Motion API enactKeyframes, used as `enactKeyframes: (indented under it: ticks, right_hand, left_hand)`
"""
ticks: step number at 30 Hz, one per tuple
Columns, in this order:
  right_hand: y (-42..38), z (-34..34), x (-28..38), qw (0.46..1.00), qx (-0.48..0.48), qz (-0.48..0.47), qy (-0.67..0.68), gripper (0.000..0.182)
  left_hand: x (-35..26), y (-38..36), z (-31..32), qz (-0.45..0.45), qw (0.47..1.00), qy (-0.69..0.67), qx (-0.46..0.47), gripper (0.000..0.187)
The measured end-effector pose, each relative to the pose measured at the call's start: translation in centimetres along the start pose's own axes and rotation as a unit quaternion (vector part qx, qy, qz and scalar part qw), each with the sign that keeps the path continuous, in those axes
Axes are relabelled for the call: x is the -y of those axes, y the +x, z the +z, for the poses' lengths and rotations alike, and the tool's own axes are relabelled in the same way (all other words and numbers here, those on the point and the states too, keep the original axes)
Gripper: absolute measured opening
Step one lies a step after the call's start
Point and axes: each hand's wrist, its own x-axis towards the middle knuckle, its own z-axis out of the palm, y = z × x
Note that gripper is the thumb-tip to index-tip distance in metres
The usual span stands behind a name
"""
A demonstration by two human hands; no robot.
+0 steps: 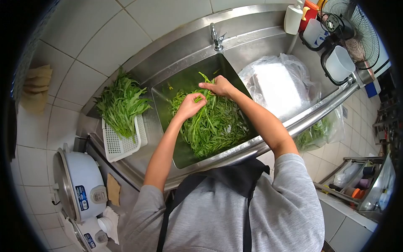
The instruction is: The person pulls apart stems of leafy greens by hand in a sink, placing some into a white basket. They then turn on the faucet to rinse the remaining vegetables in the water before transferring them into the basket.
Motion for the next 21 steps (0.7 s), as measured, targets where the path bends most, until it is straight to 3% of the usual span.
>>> enactKeyframes:
  ticks: [2, 4, 6, 9, 11, 12, 15, 16, 18, 19, 21]
  right_hand:
    - [0.1, 0.3, -0.3, 1.0, 0.016, 0.019, 0.014, 0.05]
    - [0.1, 1.2, -0.7, 0.995, -0.027, -0.033, 0.093, 0.049]
    - [-0.6, 2.0, -1.0, 0.991, -0.083, -0.043, 0.093, 0.053]
    - [-0.8, 1.6, -2.2, 0.971, -0.074, 0.045, 0.225, 0.055]
    - [-0.2, 0.2, -4.4, 0.919, 0.018, 0.125, 0.373, 0.06]
    - [-0.8, -0.6, -4.6, 0.867, 0.108, 0.103, 0.476, 0.057]
    - [-1.6, -2.1, -5.1, 0.851, 0.191, 0.128, 0.471, 0.055]
    - [-1.5, -1.9, -5.3, 0.852, 0.194, 0.129, 0.469, 0.055]
    - [-2.4, -1.8, -3.9, 0.856, 0.199, 0.148, 0.454, 0.053]
    - [-3.0, -1.8, -3.0, 0.869, 0.187, 0.155, 0.432, 0.052]
    - [-3.6, -1.4, -2.0, 0.869, 0.199, 0.143, 0.431, 0.051]
  left_hand:
    - [0.3, 0.3, 0.2, -0.042, 0.998, 0.036, 0.008, 0.018]
    - [1.9, 0.9, 1.2, -0.044, 0.989, -0.097, -0.105, 0.016]
    - [2.6, 0.9, 1.6, -0.045, 0.985, -0.113, -0.123, 0.024]
    - [4.9, 0.3, 2.6, -0.156, 0.931, -0.226, -0.242, 0.034]
    - [7.0, -0.6, 2.2, -0.159, 0.926, -0.269, -0.211, 0.034]
    - [7.2, -0.9, 1.9, -0.147, 0.921, -0.307, -0.188, 0.035]
    - [5.8, -1.4, 1.7, -0.087, 0.929, -0.316, -0.169, 0.034]
    - [4.8, -1.4, 1.6, -0.089, 0.928, -0.317, -0.172, 0.034]
    - [1.9, -0.6, 1.5, -0.146, 0.957, -0.238, -0.081, 0.033]
    - [0.8, -0.3, 2.0, -0.02, 0.984, -0.122, -0.13, 0.031]
    - [-0.4, -0.2, 2.1, -0.022, 0.992, -0.068, -0.1, 0.029]
